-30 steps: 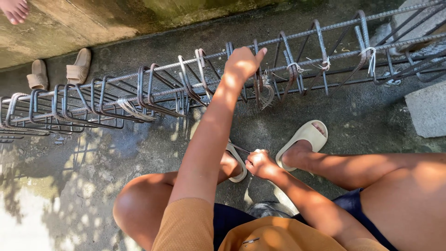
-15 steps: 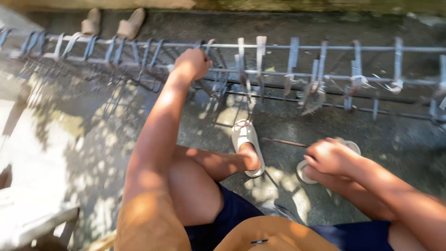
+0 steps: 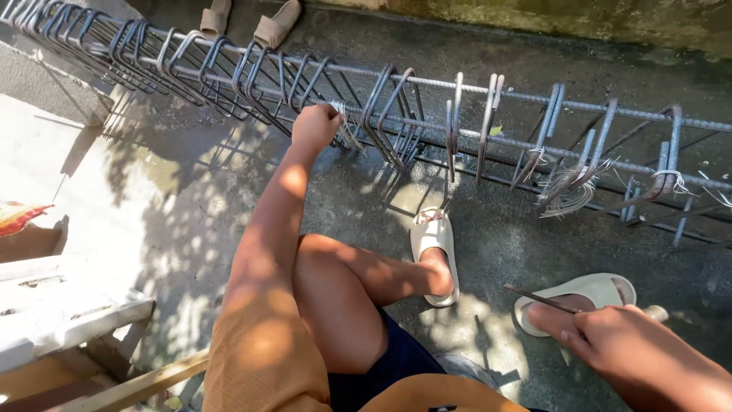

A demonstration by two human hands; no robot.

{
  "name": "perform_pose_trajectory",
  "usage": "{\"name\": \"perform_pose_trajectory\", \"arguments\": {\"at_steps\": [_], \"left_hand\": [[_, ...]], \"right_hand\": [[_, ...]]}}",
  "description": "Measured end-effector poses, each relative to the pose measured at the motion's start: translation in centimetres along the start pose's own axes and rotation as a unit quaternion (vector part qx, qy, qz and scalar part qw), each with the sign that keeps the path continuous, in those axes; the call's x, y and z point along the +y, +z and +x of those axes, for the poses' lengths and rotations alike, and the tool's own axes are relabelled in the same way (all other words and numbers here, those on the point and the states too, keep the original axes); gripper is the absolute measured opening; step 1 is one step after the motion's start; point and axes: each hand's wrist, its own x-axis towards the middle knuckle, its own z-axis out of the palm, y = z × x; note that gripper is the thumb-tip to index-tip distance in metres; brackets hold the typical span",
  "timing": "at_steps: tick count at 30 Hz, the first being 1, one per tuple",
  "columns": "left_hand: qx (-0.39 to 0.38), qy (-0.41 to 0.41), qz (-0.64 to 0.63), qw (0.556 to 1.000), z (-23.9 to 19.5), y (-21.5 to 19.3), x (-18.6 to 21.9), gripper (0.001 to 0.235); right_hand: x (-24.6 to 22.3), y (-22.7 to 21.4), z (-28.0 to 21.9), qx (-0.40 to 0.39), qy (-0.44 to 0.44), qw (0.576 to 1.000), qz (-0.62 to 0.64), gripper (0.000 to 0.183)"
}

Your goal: Tying rebar intersections with wire using a manual twisting tool

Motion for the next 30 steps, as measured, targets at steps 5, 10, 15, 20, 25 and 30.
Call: {"name": "perform_pose_trajectory", "arguments": {"at_steps": [5, 10, 15, 20, 25, 30], "left_hand": [[-0.023, 0.040, 0.148, 0.988, 1.1, 2.1, 1.0, 0.041], [0.013, 0.037, 0.160, 0.986, 1.4, 2.7, 1.3, 0.031], [-0.004, 0.049, 0.179, 0.983, 1.1, 2.0, 1.6, 0.032], [0.050, 0.080, 0.161, 0.982, 1.0, 1.2, 1.9, 0.029], [0.146, 0.110, 0.121, 0.976, 0.4, -0.9, 3.1, 0.022], [0.268, 0.173, 0.049, 0.946, -0.8, -5.1, 4.5, 0.014]], "right_hand": [[-0.1, 1.2, 0.3, 0.036, -0.052, 0.998, 0.016, 0.027], [-0.1, 0.8, -0.4, 0.056, -0.065, 0.996, 0.028, 0.024], [0.0, 1.0, -0.8, 0.100, -0.095, 0.989, 0.055, 0.015], [0.0, 1.0, -1.3, 0.162, -0.115, 0.977, 0.080, 0.022], [-0.5, -0.1, -2.0, 0.208, -0.104, 0.960, 0.156, 0.022], [-1.1, -1.9, -3.2, 0.250, -0.110, 0.940, 0.203, 0.018]]}}
